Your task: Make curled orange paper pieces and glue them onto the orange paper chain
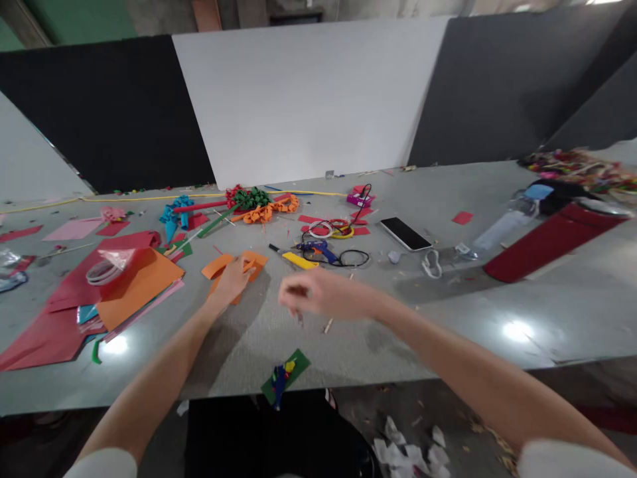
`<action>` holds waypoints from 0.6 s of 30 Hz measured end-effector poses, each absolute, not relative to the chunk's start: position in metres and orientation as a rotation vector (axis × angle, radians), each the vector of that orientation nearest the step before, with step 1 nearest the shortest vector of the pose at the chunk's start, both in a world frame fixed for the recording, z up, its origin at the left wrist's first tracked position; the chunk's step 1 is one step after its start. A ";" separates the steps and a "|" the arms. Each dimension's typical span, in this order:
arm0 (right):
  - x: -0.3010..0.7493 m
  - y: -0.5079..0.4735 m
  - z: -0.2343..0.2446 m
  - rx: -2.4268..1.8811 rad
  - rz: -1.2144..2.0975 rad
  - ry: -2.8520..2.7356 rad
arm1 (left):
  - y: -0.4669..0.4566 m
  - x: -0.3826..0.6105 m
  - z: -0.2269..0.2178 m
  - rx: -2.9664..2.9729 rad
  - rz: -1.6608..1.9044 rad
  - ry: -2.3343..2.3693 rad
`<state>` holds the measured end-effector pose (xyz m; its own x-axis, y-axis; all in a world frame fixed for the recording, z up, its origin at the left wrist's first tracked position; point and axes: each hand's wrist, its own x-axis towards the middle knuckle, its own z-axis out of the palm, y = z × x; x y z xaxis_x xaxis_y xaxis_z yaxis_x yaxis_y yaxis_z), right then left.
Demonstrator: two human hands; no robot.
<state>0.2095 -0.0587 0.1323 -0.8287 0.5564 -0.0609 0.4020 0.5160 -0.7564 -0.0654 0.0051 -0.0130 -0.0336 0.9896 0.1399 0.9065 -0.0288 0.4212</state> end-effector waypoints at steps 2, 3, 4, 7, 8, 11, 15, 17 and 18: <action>0.170 0.000 0.123 -0.825 1.032 -2.541 | 0.003 -0.065 -0.013 2.076 0.602 2.019; 0.150 0.030 0.118 -0.878 0.931 -2.501 | 0.002 -0.064 -0.013 2.071 0.578 2.042; 0.131 0.058 0.113 -0.950 0.848 -2.460 | 0.001 -0.063 -0.012 2.076 0.565 2.055; 0.081 0.129 0.098 -1.352 0.677 -2.309 | 0.000 -0.060 -0.012 2.076 0.540 2.120; 0.069 0.148 0.093 -1.415 0.656 -2.276 | 0.000 -0.059 -0.012 2.102 0.555 2.108; 0.046 0.186 0.080 -1.525 0.612 -2.201 | 0.000 -0.059 -0.014 2.111 0.579 2.118; 0.028 0.213 0.063 -1.660 0.557 -2.113 | 0.004 -0.059 -0.018 2.090 0.575 2.142; 0.021 0.221 0.054 -1.703 0.562 -2.104 | 0.006 -0.059 -0.021 2.094 0.587 2.132; 0.019 0.223 0.050 -1.705 0.573 -2.115 | 0.008 -0.059 -0.022 2.092 0.594 2.126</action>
<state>0.0187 0.2234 0.0504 -0.2047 0.9784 0.0270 0.8308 0.1883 -0.5238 -0.0592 0.0076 -0.0223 -0.0512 0.9789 0.1979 0.9396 -0.0199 0.3418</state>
